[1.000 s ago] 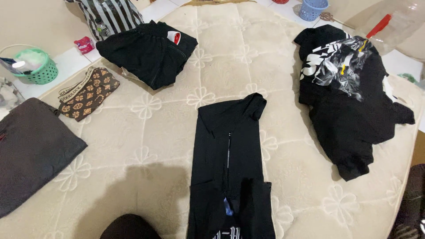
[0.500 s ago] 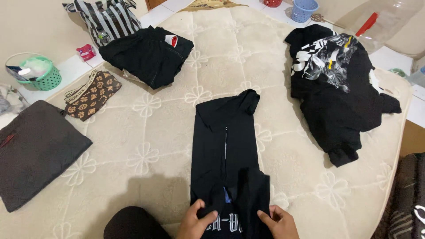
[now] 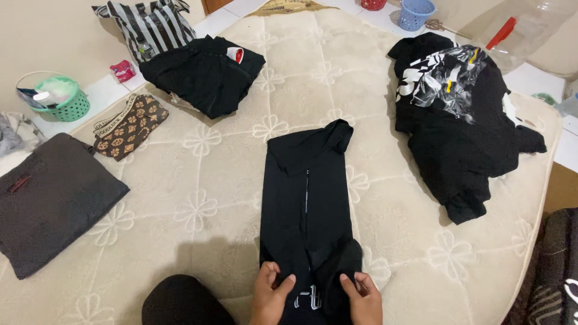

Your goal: Folding various t-shirts and garments on a bed surface.

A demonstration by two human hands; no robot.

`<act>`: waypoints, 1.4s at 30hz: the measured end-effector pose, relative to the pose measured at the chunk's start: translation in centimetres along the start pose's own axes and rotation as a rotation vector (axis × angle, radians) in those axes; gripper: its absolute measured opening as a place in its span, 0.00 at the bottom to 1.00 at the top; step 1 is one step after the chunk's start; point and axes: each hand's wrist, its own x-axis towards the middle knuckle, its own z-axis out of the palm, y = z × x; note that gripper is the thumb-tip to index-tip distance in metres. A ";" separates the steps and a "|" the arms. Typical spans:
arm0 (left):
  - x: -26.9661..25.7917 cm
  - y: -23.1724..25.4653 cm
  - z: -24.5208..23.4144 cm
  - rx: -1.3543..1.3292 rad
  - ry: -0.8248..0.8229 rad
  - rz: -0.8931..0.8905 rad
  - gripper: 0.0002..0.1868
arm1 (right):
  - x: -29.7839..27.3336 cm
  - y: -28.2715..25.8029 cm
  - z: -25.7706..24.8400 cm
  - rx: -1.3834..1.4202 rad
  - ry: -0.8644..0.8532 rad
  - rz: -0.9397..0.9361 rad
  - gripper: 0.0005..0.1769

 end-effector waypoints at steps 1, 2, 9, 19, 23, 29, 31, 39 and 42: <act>-1.2 1.7 0.4 0.000 0.000 0.000 0.29 | -2.0 -1.5 0.8 0.000 0.000 0.000 0.16; -2.6 3.3 0.8 0.036 0.024 0.014 0.28 | -4.1 -2.9 1.6 -0.100 -0.021 -0.210 0.14; 1.5 0.2 -2.5 -0.794 0.249 -0.458 0.24 | -8.9 -3.0 7.5 -0.565 -0.586 -0.947 0.04; -1.3 5.0 -7.0 -0.007 0.459 0.254 0.28 | -11.5 0.2 10.7 -1.106 -0.462 -1.145 0.33; -6.2 12.7 -3.9 0.422 0.410 0.116 0.27 | -9.9 2.9 9.2 -0.957 -0.713 -1.082 0.35; -5.0 12.8 -1.7 0.488 0.155 -0.017 0.32 | -9.1 4.3 7.0 -0.739 -0.730 -1.065 0.36; -6.7 17.1 0.4 0.487 0.073 -0.150 0.27 | -7.6 6.2 5.5 -0.778 -0.621 -1.080 0.36; -6.1 18.7 6.4 0.297 -0.425 0.093 0.26 | -3.5 15.8 -0.9 -0.245 0.207 -0.379 0.22; -6.4 16.2 6.6 0.803 -0.556 0.629 0.25 | -2.1 17.6 -2.3 -0.081 0.242 -0.359 0.17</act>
